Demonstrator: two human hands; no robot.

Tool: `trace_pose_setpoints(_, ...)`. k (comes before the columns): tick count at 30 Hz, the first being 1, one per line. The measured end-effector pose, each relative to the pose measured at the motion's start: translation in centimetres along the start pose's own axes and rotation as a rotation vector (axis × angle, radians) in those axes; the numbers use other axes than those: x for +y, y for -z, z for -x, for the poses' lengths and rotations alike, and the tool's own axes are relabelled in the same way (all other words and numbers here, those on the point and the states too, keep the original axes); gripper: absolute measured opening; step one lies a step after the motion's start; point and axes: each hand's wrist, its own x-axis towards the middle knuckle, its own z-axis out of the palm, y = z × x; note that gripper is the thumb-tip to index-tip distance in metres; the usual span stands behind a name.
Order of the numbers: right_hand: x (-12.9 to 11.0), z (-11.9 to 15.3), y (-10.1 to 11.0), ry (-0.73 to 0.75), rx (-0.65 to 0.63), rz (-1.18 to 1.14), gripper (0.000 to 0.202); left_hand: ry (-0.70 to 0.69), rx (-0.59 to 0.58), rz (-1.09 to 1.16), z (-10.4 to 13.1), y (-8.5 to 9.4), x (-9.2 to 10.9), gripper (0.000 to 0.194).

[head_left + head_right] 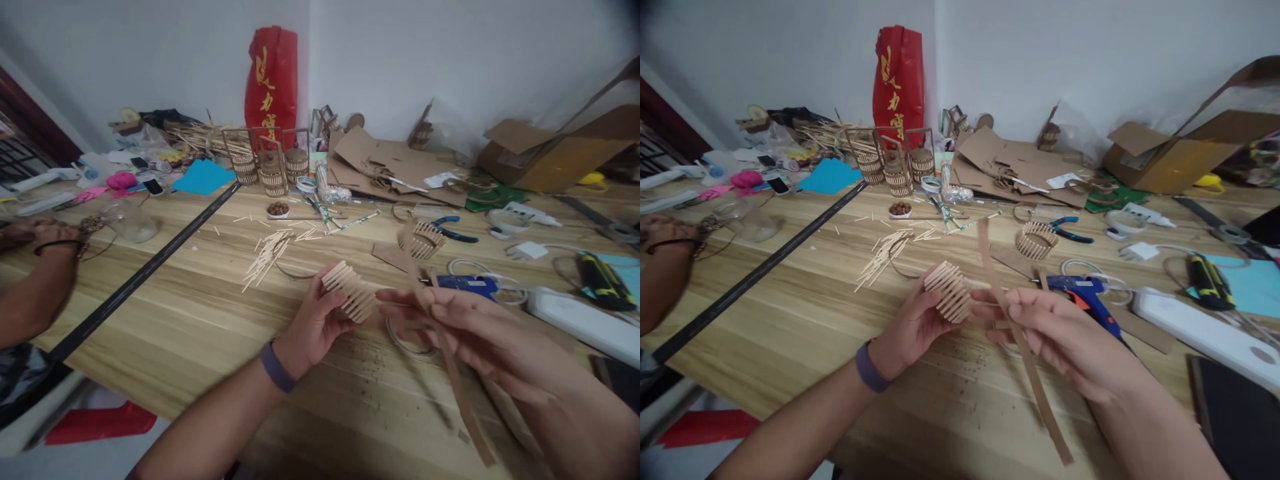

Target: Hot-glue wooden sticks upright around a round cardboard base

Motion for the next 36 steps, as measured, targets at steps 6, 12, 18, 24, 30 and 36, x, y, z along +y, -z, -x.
trace_pose_setpoints(6, 2.4, 1.6, 1.2, -0.176, -0.100, -0.107, 0.030, -0.010, -0.006, -0.004, -0.2, 0.2, -0.1, 0.064)
trace_pose_setpoints(12, 5.0, 1.4, 0.0, -0.265, -0.147, -0.084, 0.037, -0.025, -0.039, 0.010, -0.3, 0.4, -0.5, 0.069)
trace_pose_setpoints(18, 5.3, 1.7, -0.3, -0.240, -0.177, -0.052, 0.034, -0.126, -0.119, -0.088, 0.1, 0.7, -0.6, 0.072)
trace_pose_setpoints(24, 5.6, 1.5, -0.7, -0.265, -0.168, -0.047, 0.038, -0.140, -0.136, -0.137, 0.3, 0.4, -0.6, 0.086)
trace_pose_setpoints(30, 6.1, 1.6, -0.4, -0.253, -0.168, -0.047, 0.035, -0.139, -0.121, -0.151, 0.2, 0.3, -0.6, 0.090)
trace_pose_setpoints(36, 5.6, 1.8, -0.8, -0.264, -0.156, -0.027, 0.038, -0.137, -0.141, -0.154, 0.3, 0.3, -0.5, 0.084)
